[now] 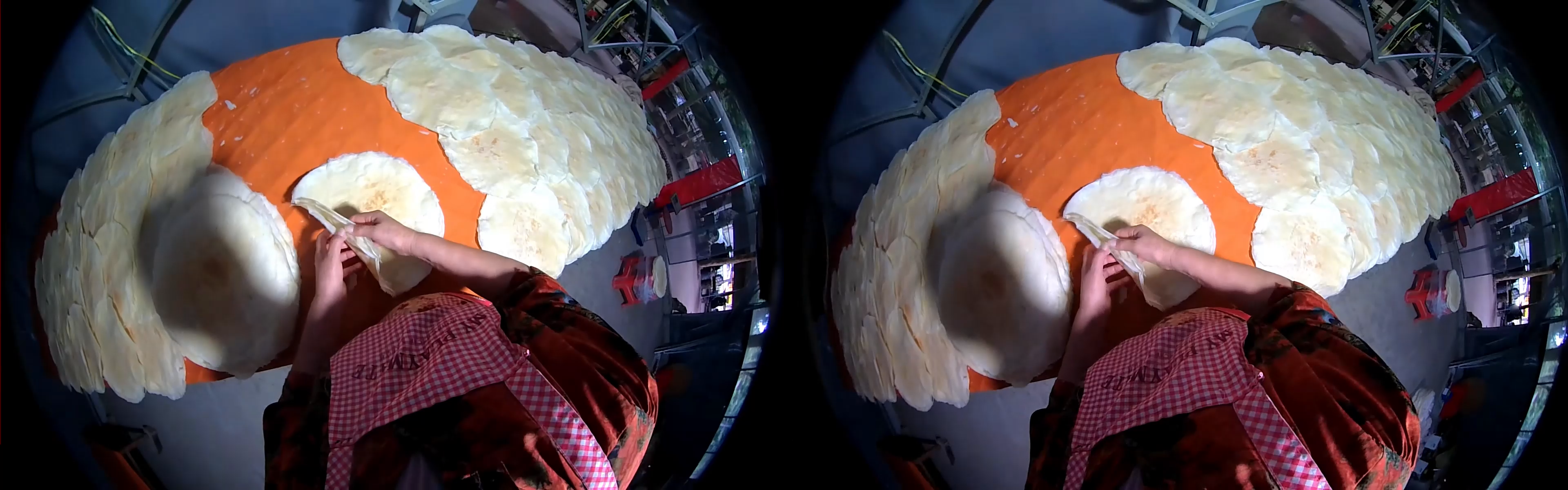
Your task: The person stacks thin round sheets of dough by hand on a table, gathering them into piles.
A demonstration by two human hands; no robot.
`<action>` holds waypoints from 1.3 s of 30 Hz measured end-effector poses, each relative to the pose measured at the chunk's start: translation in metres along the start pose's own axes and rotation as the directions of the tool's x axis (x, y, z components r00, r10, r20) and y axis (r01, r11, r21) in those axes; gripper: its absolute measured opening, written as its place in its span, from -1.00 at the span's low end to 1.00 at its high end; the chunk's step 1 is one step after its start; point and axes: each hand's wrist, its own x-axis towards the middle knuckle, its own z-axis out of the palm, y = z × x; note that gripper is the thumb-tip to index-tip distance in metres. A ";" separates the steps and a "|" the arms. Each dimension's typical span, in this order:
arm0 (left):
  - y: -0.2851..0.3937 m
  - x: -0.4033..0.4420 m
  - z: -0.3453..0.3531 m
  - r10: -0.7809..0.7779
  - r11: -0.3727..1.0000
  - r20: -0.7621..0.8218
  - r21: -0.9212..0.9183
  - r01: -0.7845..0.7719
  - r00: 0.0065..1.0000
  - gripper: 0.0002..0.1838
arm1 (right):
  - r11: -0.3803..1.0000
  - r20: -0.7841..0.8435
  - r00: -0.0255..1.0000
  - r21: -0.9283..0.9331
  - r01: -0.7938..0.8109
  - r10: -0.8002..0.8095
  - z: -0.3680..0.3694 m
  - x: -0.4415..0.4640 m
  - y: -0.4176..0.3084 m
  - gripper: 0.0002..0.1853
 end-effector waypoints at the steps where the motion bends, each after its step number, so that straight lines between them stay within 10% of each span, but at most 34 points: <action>1: -0.001 0.002 -0.001 0.001 1.000 -0.031 0.013 -0.001 1.000 -0.47 | 0.997 -0.027 0.999 -0.079 0.021 -0.023 0.002 -0.001 -0.001 -0.73; 5: -0.005 0.009 -0.003 0.013 1.000 -0.120 -0.001 -0.014 0.993 -0.52 | 0.935 -0.095 0.987 -0.342 0.088 -0.127 0.008 0.001 0.003 -0.68; 15: -0.010 0.009 0.001 0.107 0.968 -0.042 -0.225 -0.114 0.993 -0.57 | 0.993 -0.041 0.993 0.047 -0.112 0.114 -0.014 -0.005 -0.009 -0.69; 23: 0.001 -0.001 0.018 0.055 0.973 -0.050 -0.220 -0.064 0.997 -0.52 | 0.805 -0.103 0.932 -0.544 0.239 -0.346 -0.006 -0.012 0.003 -0.68; 29: -0.033 0.024 0.008 0.228 0.966 -0.025 -0.116 -0.230 0.973 -0.67 | 0.707 -0.126 0.957 -0.700 0.100 -0.260 0.010 -0.021 -0.018 -0.57; 33: -0.028 0.022 0.005 0.197 0.946 -0.241 -0.210 -0.249 0.950 -0.73 | 0.872 -0.210 0.919 -0.437 0.218 -0.335 -0.026 -0.016 -0.032 -0.61; 39: -0.055 0.034 -0.053 0.108 0.987 -0.349 -0.072 -0.142 0.931 -0.66 | 0.968 -0.507 0.860 -0.186 -0.170 0.053 -0.216 -0.056 -0.057 -0.83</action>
